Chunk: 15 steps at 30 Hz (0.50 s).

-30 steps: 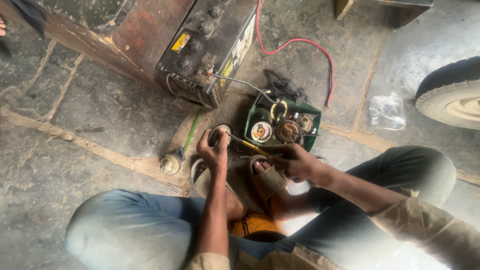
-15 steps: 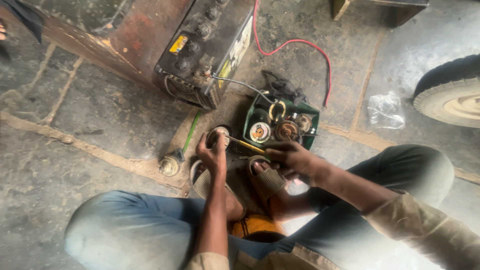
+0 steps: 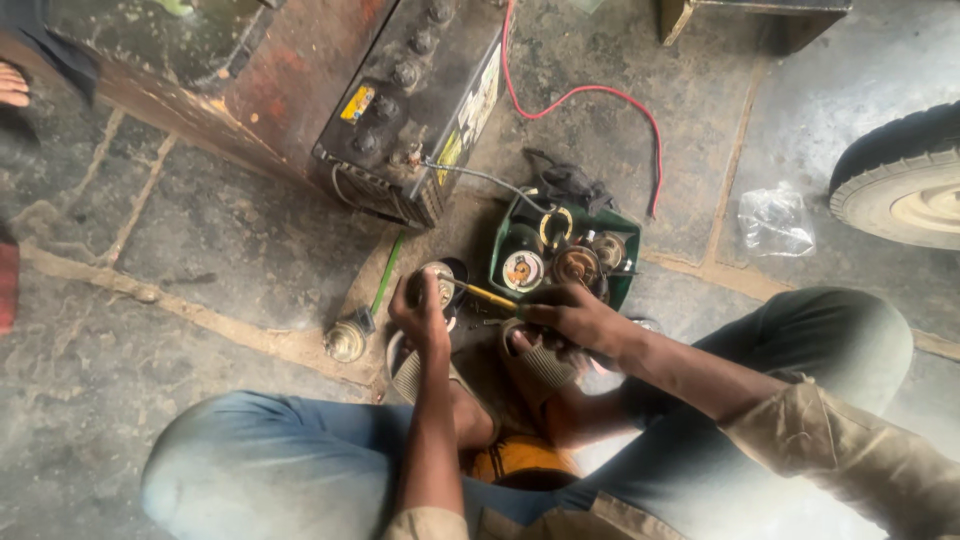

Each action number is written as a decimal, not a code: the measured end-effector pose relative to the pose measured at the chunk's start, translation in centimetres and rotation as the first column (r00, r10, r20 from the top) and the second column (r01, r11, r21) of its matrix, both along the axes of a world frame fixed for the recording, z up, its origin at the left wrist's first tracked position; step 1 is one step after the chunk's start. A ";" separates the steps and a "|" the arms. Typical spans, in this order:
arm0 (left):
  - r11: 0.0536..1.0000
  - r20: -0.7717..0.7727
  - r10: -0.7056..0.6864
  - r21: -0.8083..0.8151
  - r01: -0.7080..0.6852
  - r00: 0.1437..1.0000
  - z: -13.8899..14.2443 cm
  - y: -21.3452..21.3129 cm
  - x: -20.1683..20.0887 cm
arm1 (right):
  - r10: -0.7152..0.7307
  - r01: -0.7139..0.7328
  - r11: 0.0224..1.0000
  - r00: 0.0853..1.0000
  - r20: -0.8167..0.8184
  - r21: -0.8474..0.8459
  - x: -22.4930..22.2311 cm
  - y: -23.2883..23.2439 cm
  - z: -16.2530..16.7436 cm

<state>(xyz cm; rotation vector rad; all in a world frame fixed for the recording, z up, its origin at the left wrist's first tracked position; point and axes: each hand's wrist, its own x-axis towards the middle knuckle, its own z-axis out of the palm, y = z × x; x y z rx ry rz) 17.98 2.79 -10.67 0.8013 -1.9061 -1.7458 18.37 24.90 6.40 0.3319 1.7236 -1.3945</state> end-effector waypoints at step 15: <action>0.999 -0.058 -0.001 0.035 0.003 0.998 -0.4 -0.7 -0.4 | 0.124 -0.110 0.990 0.977 -0.171 0.093 0.2 -0.7 0.8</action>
